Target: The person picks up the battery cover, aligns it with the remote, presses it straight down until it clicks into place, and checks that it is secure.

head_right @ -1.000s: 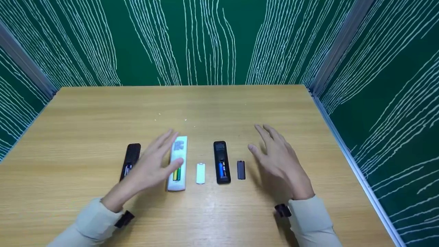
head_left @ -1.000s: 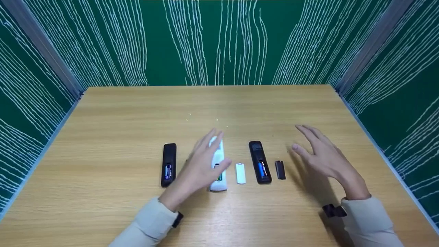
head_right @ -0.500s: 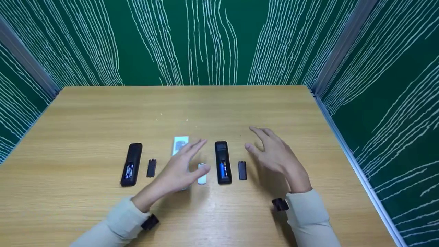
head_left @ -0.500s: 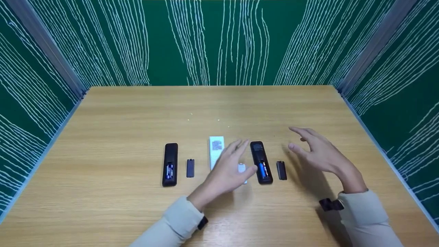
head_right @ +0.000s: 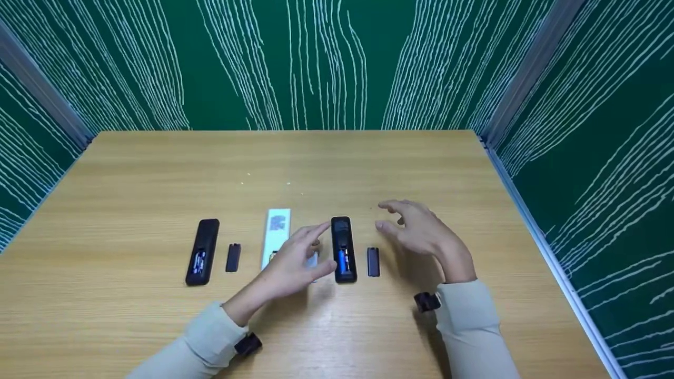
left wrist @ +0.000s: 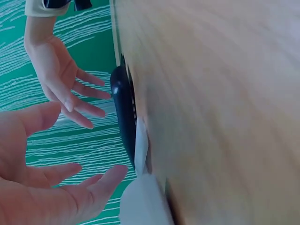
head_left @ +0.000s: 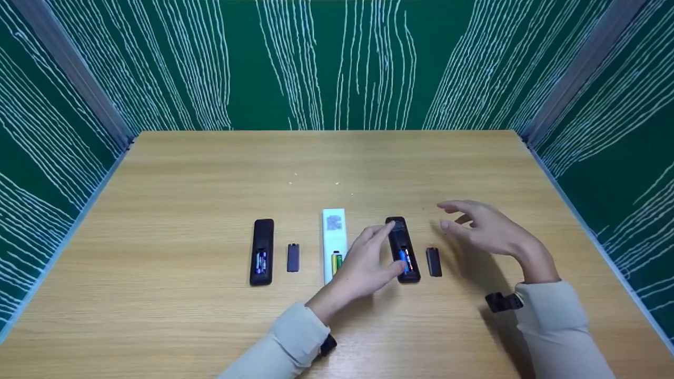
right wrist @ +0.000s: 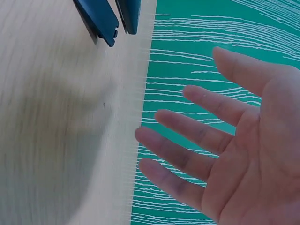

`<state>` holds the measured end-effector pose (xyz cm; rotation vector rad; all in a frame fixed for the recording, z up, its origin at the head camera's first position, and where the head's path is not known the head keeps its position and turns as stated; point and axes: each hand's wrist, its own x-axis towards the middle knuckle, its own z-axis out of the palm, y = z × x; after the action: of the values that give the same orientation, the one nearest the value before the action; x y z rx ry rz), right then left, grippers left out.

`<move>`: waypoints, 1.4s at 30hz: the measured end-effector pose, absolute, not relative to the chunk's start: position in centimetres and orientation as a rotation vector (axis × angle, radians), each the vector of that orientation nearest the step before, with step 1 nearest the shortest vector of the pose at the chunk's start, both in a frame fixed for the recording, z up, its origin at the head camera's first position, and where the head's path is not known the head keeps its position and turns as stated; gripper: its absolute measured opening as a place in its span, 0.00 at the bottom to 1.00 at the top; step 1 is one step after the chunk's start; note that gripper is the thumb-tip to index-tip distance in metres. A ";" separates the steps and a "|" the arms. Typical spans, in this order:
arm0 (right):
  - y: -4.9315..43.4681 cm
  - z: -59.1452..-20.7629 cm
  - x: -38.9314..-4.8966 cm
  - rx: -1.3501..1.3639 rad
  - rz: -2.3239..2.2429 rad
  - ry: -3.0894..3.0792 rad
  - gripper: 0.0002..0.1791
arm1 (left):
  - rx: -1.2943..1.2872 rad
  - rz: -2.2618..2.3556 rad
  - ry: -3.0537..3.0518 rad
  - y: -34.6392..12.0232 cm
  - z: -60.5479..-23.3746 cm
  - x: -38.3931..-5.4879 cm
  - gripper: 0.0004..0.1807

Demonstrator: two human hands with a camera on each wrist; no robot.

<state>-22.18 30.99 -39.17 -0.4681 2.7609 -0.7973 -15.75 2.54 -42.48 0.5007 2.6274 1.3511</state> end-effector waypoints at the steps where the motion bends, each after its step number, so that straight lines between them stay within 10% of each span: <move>1: 31.0 -39.2 -22.3 -0.469 -0.794 2.758 0.41 | 0.496 1.350 2.622 2.7 -42.5 -15.8 0.46; 42: 30.6 -41.0 -23.4 -0.543 -0.793 2.593 0.21 | 0.275 1.238 2.440 5.4 -42.5 -16.6 0.52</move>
<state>-23.45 30.57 -40.96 -0.5433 2.5931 -0.7930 -16.63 5.41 -42.48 0.2754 2.4404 1.2379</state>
